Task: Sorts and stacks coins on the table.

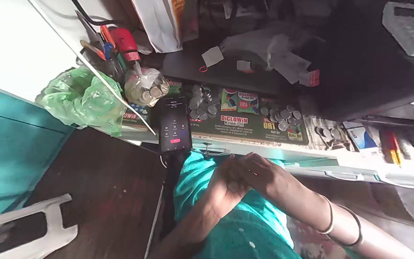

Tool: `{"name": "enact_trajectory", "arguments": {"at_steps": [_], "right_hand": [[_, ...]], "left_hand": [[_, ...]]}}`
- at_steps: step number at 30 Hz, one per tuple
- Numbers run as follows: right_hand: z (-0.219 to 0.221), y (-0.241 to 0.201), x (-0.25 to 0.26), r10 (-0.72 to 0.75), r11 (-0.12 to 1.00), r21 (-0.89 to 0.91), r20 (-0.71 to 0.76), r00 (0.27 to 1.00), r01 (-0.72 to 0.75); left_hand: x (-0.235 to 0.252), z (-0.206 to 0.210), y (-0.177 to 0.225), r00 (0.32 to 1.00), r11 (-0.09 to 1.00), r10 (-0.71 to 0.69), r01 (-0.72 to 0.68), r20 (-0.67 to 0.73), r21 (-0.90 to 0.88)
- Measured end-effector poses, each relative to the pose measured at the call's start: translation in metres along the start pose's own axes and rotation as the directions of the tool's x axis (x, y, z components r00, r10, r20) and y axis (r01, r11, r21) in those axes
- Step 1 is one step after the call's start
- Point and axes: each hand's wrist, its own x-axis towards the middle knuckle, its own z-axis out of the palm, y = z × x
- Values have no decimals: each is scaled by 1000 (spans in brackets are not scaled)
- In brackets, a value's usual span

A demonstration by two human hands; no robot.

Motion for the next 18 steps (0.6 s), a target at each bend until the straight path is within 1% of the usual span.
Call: {"name": "enact_trajectory", "arguments": {"at_steps": [3, 5, 8, 10, 13, 18], "right_hand": [[-1, 0, 1, -83, 995, -46, 24, 996, 84], [-3, 1, 2, -123, 991, -53, 37, 992, 125], [-2, 8, 0, -150, 988, -38, 24, 988, 151], [0, 12, -1, -126, 992, 17, 2, 992, 126], [-2, 19, -3, -66, 988, 138, 2, 998, 65], [-14, 26, -6, 90, 924, 371, 38, 995, -97]], "left_hand": [[4, -10, 1, 994, 999, -10, 14, 112, -38], [6, -12, 1, 992, 999, 0, 5, 125, -38], [6, -13, 2, 990, 998, -24, 32, 141, -54], [6, -11, 1, 991, 998, -20, 28, 135, -53], [4, -7, 1, 998, 999, -8, 10, 57, -32], [4, 2, 2, 997, 999, -40, 39, -59, -12]]}}
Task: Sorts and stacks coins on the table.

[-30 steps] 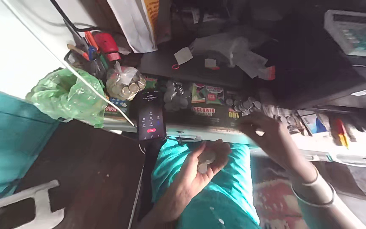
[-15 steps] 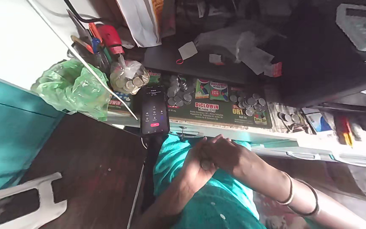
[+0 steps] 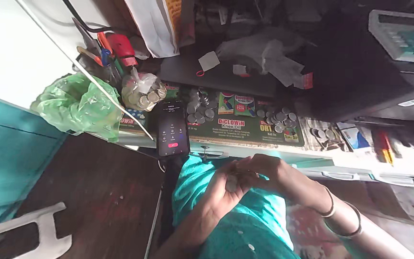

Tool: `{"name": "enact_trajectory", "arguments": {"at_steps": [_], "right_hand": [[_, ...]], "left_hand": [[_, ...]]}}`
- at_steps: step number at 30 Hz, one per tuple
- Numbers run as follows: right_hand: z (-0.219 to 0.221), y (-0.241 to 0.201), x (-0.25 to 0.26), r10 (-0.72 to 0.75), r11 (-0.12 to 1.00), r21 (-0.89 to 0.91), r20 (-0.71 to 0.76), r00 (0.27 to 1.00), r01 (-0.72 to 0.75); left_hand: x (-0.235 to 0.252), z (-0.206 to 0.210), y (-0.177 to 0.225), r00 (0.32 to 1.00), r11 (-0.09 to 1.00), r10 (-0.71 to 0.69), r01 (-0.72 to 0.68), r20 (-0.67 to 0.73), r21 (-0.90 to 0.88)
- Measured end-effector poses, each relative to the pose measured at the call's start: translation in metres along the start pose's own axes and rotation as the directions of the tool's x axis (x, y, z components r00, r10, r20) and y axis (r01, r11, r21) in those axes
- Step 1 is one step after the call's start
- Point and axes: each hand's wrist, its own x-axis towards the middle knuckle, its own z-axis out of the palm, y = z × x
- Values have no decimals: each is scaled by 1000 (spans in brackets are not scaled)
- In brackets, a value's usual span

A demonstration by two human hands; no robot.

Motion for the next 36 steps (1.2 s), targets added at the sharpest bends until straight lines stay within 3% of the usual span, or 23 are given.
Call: {"name": "enact_trajectory", "arguments": {"at_steps": [4, 9, 12, 15, 18, 21, 23, 25, 29, 36], "right_hand": [[-4, 3, -3, 120, 984, 129, 13, 993, -121], [-4, 7, -3, 180, 968, 165, 54, 982, -187], [-4, 9, -3, 285, 910, 298, 57, 957, -289], [-12, 11, -2, 408, 688, 594, 158, 899, -416], [-11, 14, -5, 462, 301, 879, 206, 863, -371], [-14, 15, -6, 531, -66, 955, 280, 799, -291], [-25, 16, -5, 571, -155, 960, 278, 772, -231], [-41, 17, -1, 639, -90, 979, 197, 743, -181], [-73, 36, 9, 754, 272, 947, -100, 650, -169], [-105, 78, 15, 863, 276, 934, -138, 485, -226]], "left_hand": [[3, 0, -1, 999, 1000, 10, -10, -37, 16], [4, 0, -4, 994, 1000, 20, -20, -111, 5], [4, 0, -4, 994, 1000, 23, -23, -110, -2], [2, 3, -3, 991, 999, 33, -37, -133, -24], [2, 3, -2, 990, 997, 45, -52, -133, -54], [2, 2, -1, 991, 995, 32, -43, -127, -86], [2, -1, 0, 997, 995, 22, -29, -74, -97], [2, 0, -1, 998, 996, 21, -26, -59, -81], [1, 2, -2, 999, 998, 15, -18, -53, -60], [0, -2, 1, 999, 997, 29, -32, -42, -70]]}}
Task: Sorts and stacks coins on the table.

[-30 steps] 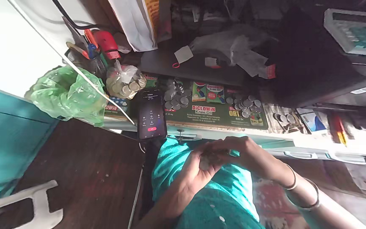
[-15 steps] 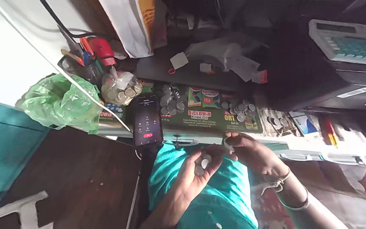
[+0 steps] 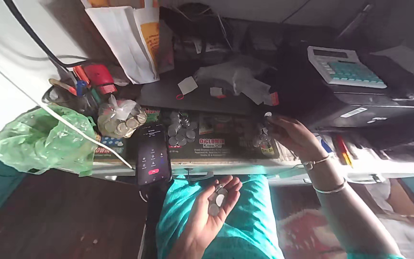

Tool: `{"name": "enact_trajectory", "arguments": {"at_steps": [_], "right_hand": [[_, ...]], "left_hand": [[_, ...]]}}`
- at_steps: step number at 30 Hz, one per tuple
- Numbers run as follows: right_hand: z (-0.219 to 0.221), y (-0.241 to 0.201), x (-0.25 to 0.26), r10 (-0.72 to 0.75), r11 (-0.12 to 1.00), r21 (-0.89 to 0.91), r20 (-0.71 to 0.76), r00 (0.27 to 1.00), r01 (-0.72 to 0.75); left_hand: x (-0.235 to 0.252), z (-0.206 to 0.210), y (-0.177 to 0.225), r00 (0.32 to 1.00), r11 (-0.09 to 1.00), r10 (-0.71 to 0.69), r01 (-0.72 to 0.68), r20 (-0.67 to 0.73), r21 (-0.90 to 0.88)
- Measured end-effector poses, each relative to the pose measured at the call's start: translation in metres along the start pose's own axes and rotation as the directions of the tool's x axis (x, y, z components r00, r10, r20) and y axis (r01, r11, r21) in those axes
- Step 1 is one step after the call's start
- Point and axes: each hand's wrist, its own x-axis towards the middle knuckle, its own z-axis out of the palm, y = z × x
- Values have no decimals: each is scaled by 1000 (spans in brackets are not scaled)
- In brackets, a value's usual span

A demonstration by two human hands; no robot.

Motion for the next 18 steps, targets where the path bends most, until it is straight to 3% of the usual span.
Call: {"name": "enact_trajectory", "arguments": {"at_steps": [18], "right_hand": [[-13, 6, 13, -98, 907, -392, 151, 984, 150]], "left_hand": [[-1, 1, 0, 1000, 1000, -11, 11, 0, -3]]}}
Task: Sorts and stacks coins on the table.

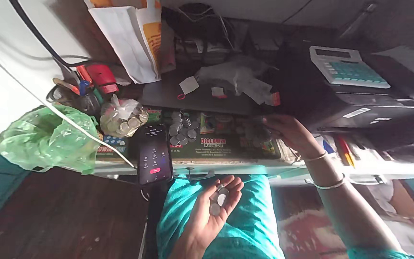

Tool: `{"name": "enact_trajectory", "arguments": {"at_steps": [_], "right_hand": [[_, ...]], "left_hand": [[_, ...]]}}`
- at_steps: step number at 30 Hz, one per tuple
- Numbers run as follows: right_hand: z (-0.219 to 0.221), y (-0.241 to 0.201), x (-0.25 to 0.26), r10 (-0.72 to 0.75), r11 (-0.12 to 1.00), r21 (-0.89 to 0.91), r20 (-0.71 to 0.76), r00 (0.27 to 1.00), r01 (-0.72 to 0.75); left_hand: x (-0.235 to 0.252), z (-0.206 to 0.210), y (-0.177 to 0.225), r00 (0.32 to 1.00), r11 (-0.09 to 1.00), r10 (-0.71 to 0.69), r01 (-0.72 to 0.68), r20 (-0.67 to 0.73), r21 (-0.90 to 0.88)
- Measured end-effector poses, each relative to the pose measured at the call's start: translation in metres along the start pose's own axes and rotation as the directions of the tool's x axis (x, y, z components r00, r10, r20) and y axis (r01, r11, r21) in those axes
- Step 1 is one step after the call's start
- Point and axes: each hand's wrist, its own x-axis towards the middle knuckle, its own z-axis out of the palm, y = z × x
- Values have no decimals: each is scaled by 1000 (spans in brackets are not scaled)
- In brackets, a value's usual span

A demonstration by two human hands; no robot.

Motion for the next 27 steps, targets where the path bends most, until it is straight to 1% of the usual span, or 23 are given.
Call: {"name": "enact_trajectory", "arguments": {"at_steps": [5, 7, 9, 13, 15, 18, 21, 24, 26, 27], "right_hand": [[-7, -4, 0, 44, 989, -136, -34, 998, -48], [-10, -7, -1, 45, 991, -130, 12, 999, -43], [-9, -7, -1, 34, 989, -143, 6, 999, -33], [-4, -2, 3, -9, 943, -332, -69, 998, -15], [-3, -2, 6, 11, 936, -351, -63, 998, -32], [-8, -4, 6, 55, 962, -266, -43, 998, -65], [-14, -11, 1, 41, 996, -81, 69, 997, -35], [-17, -14, -4, 5, 993, 115, 164, 986, -24], [-17, -15, -6, -1, 989, 146, 168, 986, -24], [-17, -14, -6, -2, 993, 114, 153, 988, -15]], "left_hand": [[1, 0, 1, 1000, 1000, -2, 2, -8, -13], [1, -1, 0, 1000, 1000, 0, 0, -1, -2], [1, -1, 0, 1000, 1000, 1, -1, 2, 2], [1, 0, -1, 1000, 1000, -5, 5, 3, 6], [1, 0, -1, 1000, 1000, -7, 7, 2, 10], [0, -1, 0, 1000, 1000, -1, 1, -2, 0], [0, -3, 1, 1000, 1000, 8, -8, 4, 1], [1, -1, 0, 1000, 1000, 10, -10, 2, 14], [1, -1, 0, 1000, 1000, 8, -8, 10, 22], [1, -1, 0, 1000, 1000, 7, -7, 11, 21]]}}
